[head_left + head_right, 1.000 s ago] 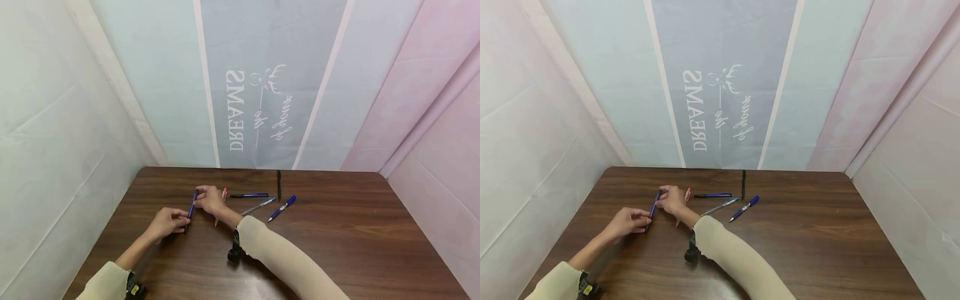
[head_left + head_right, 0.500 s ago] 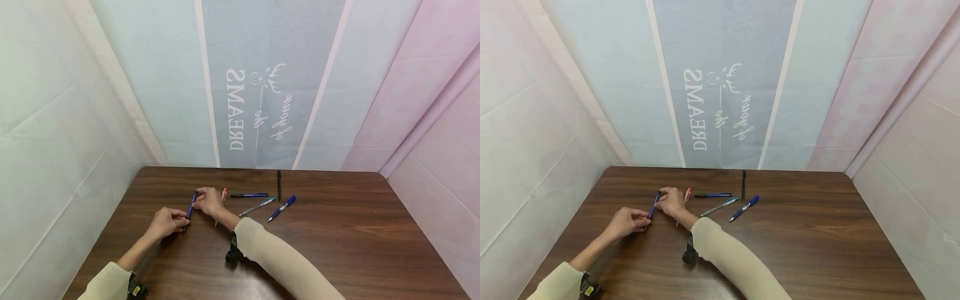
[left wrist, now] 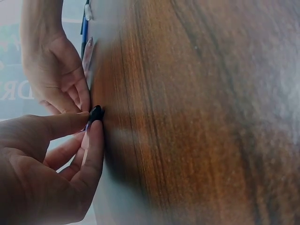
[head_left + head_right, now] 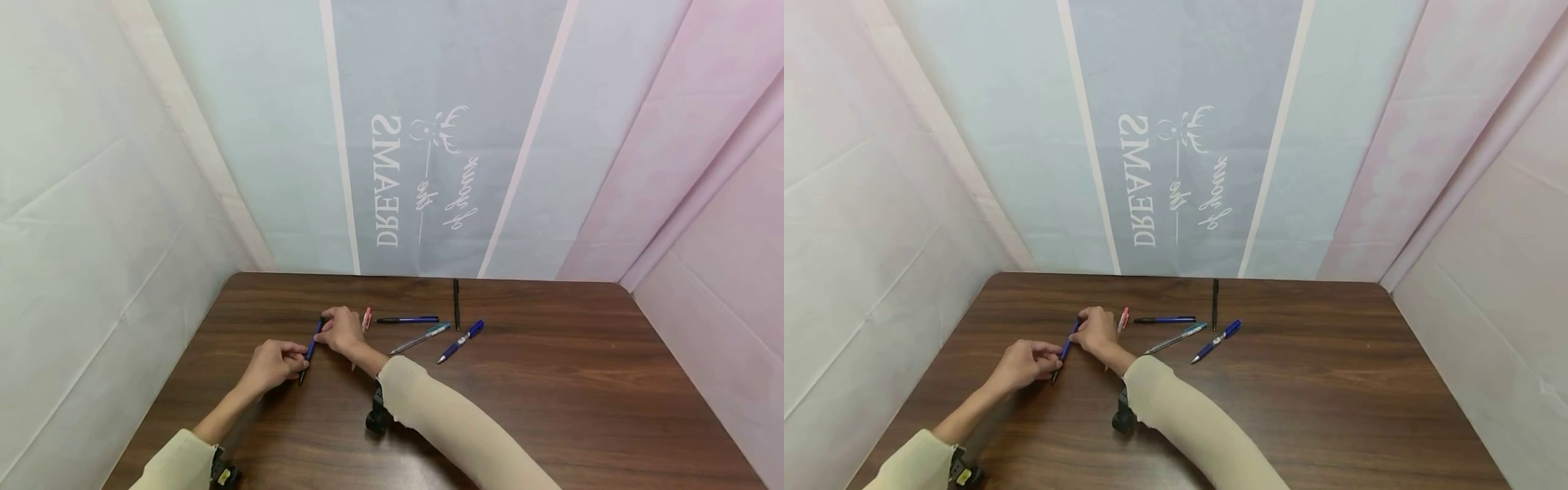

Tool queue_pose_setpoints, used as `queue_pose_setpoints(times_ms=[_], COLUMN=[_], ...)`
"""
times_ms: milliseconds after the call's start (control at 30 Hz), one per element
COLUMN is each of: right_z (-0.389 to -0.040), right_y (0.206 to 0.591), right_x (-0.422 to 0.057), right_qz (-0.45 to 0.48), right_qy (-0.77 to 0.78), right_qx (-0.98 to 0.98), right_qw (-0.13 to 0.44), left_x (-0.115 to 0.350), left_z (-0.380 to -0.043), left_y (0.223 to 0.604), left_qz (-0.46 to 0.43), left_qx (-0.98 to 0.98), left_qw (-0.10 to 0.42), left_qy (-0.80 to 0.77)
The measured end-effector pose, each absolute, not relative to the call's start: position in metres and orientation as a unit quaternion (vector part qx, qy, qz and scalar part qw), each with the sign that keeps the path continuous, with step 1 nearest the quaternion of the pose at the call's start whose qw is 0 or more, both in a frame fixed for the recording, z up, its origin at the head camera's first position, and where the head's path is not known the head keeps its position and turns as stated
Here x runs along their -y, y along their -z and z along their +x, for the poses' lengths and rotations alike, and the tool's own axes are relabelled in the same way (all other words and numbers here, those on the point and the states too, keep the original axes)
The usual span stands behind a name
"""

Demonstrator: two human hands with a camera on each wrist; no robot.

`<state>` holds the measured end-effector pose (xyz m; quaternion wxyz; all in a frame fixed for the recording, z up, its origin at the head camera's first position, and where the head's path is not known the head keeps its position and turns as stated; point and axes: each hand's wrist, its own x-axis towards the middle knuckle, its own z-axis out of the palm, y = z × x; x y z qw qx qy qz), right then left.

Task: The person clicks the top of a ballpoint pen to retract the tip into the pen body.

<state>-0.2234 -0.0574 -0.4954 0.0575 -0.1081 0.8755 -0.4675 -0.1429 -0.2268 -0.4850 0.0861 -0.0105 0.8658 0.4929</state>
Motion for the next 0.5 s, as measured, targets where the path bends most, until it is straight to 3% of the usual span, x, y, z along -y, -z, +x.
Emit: queue_pose_setpoints(times_ms=[500], right_z=[-0.222], right_y=[0.489], right_x=[0.045], right_qz=[-0.134], right_qy=[0.462], right_qx=[-0.874], right_qw=[0.064], left_x=[0.225], left_z=[-0.142], left_y=[0.481], left_qz=[-0.018], left_qx=[-0.861], left_qw=[0.094], left_qy=[-0.499])
